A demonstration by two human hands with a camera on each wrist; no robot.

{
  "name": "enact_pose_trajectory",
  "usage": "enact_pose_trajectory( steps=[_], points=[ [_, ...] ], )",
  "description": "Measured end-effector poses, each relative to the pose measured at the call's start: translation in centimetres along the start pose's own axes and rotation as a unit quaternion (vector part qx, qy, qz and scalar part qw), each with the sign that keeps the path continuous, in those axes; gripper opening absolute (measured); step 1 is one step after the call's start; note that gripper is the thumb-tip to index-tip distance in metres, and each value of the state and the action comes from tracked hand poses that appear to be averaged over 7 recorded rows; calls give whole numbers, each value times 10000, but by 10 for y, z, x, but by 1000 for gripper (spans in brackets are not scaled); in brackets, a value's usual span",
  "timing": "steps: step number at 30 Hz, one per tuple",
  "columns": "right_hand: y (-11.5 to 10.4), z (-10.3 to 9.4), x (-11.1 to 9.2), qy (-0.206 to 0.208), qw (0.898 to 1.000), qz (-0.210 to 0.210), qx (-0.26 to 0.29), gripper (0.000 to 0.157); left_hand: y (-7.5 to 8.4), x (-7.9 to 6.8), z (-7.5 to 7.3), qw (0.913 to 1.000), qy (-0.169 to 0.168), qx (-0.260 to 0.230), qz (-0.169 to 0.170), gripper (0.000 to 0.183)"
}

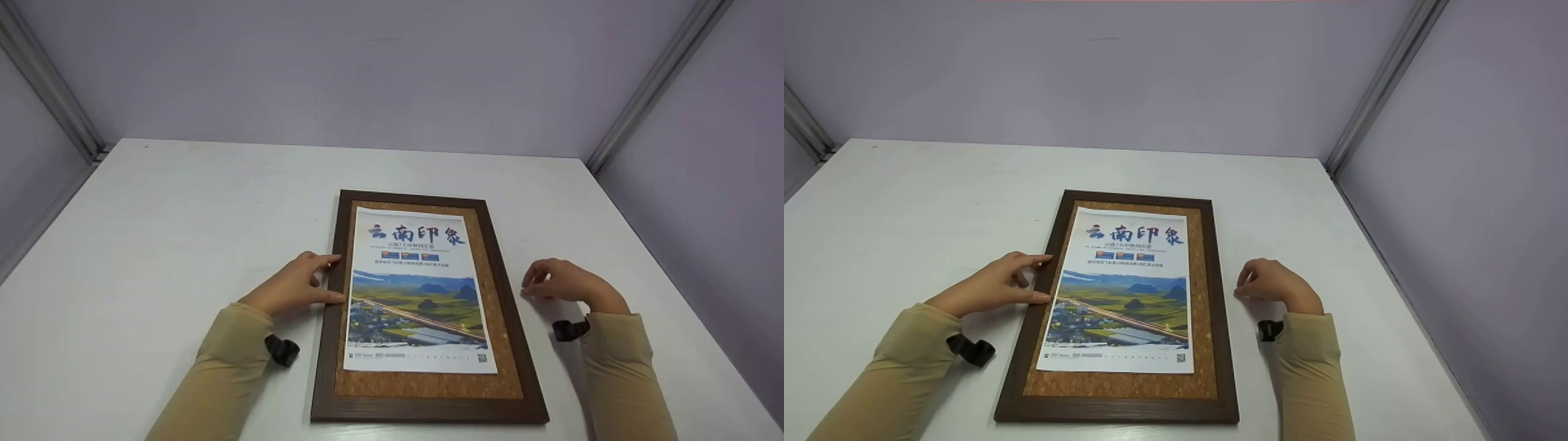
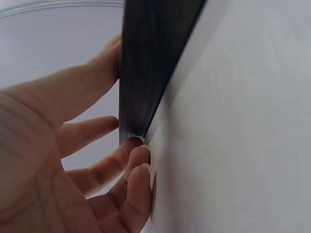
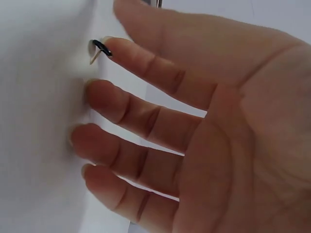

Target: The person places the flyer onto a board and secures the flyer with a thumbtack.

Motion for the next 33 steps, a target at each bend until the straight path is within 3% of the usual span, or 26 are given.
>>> enact_pose_trajectory(
  steps=[13, 19, 27, 33],
  points=[
    [3, 1, -1, 67, 9999, -25, -70, 12, -1, 1, 0, 10000, -12, -4, 13, 84],
    [2, 2, 0, -27, 9999, 63, 143, 7, -1, 1, 1, 10000, -26, -4, 17, 83],
    [2, 1, -1, -66, 9988, 187, 441, 13, 0, 0, 0, 10000, -12, -10, -8, 84],
    [0, -2, 0, 99, 9995, -79, 286, 17, -1, 0, 1, 10000, -4, 13, 58, 84]
  ],
)
Point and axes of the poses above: each hand's wrist, its own x-axis towards the middle knuckle, its own z-axis out of the palm, y = z × x, the point moved 3 cm from there along x, towards the middle knuckle, and after that the axes turned 7 degrees about y, right-handed, at the moved point
